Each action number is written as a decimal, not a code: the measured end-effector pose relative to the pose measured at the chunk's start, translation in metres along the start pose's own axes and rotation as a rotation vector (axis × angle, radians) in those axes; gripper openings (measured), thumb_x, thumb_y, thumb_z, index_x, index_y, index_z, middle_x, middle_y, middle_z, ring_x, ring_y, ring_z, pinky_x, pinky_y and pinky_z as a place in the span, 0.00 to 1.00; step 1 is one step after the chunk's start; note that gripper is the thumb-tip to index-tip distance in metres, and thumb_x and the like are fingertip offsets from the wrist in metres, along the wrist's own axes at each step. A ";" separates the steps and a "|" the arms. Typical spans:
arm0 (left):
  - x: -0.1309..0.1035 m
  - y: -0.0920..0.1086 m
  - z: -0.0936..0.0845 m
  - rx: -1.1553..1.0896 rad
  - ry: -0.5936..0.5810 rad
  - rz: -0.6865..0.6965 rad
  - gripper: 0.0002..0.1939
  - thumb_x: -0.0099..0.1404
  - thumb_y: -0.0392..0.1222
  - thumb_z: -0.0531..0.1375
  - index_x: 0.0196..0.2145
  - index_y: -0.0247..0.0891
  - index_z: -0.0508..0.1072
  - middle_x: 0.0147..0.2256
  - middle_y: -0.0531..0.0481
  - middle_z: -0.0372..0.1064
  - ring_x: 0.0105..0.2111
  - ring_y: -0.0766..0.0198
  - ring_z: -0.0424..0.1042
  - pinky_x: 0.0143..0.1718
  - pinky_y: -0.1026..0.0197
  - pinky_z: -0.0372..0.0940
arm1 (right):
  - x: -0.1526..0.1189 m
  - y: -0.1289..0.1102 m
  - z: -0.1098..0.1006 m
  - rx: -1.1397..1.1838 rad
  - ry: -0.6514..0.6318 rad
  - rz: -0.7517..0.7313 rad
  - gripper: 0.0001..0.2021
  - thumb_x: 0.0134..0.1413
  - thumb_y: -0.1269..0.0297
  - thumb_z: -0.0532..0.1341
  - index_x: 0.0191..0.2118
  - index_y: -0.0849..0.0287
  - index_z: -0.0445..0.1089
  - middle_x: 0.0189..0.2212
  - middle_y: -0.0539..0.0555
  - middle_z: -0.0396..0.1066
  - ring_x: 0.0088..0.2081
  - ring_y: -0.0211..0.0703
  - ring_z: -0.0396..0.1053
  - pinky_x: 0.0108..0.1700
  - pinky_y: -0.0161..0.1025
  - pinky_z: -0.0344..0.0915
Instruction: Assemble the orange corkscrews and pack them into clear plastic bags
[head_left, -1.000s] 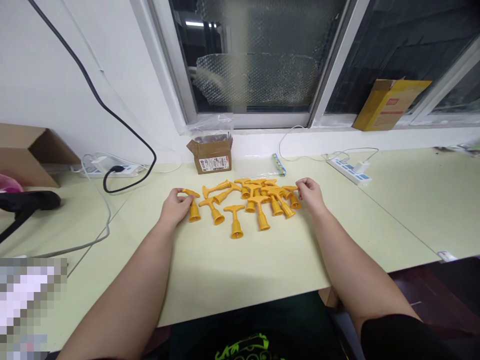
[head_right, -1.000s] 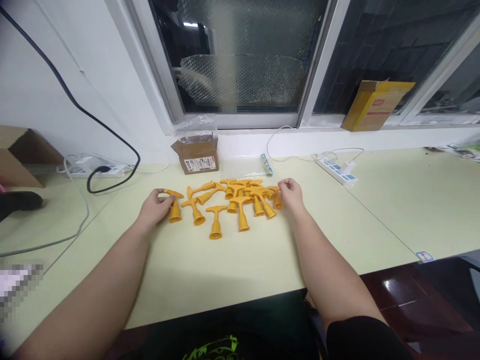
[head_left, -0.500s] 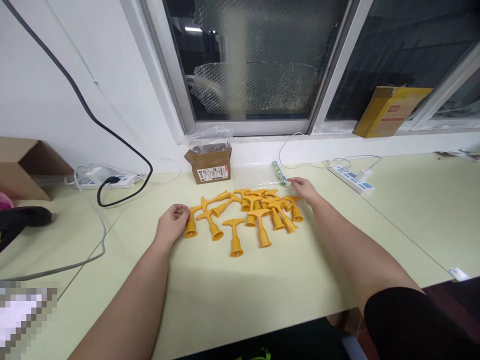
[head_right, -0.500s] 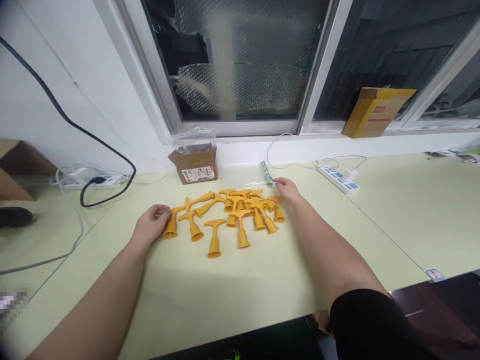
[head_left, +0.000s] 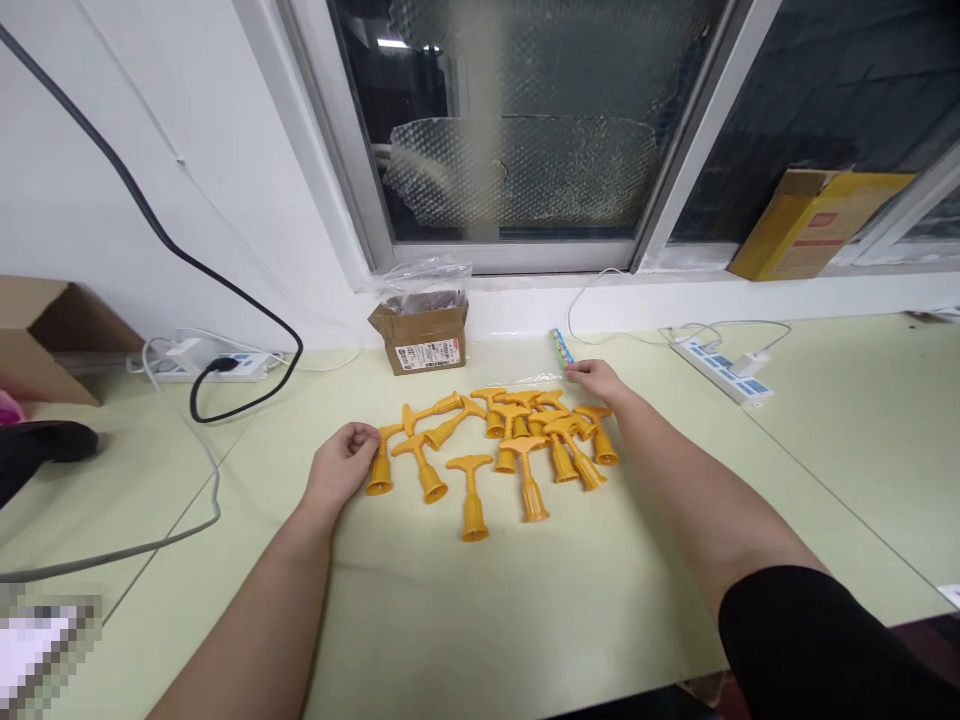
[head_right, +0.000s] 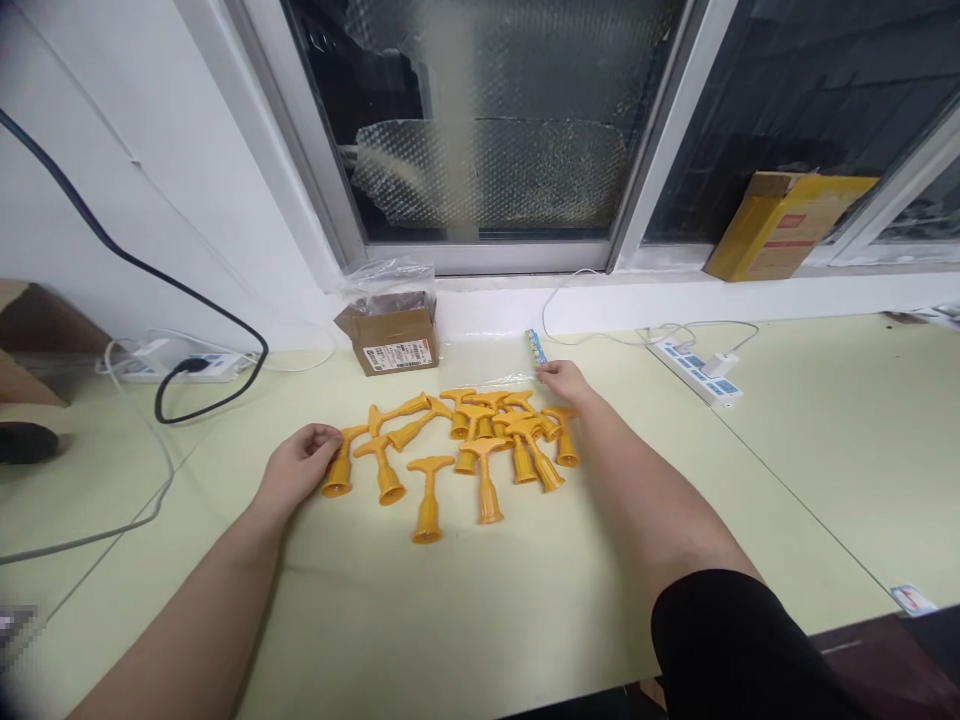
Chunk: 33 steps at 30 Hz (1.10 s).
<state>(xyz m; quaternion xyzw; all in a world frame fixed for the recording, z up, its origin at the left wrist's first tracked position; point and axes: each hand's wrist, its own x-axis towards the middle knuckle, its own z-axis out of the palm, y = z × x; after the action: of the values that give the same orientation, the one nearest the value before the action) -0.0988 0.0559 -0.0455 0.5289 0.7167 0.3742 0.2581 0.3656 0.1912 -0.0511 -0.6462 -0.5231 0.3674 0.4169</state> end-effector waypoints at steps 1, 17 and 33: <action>0.000 0.001 0.000 0.004 0.003 -0.003 0.17 0.55 0.53 0.61 0.37 0.39 0.76 0.29 0.50 0.74 0.30 0.60 0.72 0.34 0.60 0.68 | -0.001 -0.002 0.001 0.020 0.015 -0.010 0.11 0.44 0.64 0.69 0.36 0.62 0.79 0.33 0.56 0.80 0.37 0.44 0.74 0.45 0.41 0.69; -0.017 0.021 0.006 0.207 0.170 0.444 0.12 0.64 0.46 0.57 0.40 0.39 0.75 0.36 0.45 0.71 0.40 0.52 0.71 0.48 0.51 0.66 | -0.091 -0.054 -0.020 1.194 -0.056 0.261 0.15 0.42 0.80 0.58 0.36 0.56 0.67 0.25 0.48 0.72 0.28 0.36 0.74 0.34 0.32 0.80; -0.083 0.086 0.063 -0.906 -0.258 0.029 0.26 0.58 0.47 0.72 0.46 0.42 0.62 0.38 0.50 0.78 0.37 0.62 0.79 0.44 0.54 0.72 | -0.162 -0.011 -0.006 0.723 -0.199 -0.035 0.12 0.36 0.69 0.69 0.30 0.55 0.68 0.26 0.47 0.74 0.27 0.37 0.73 0.30 0.33 0.71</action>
<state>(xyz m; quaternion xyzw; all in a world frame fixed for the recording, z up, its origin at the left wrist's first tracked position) 0.0234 0.0075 -0.0148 0.4153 0.4358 0.5840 0.5446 0.3378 0.0323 -0.0322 -0.4093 -0.4087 0.5821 0.5715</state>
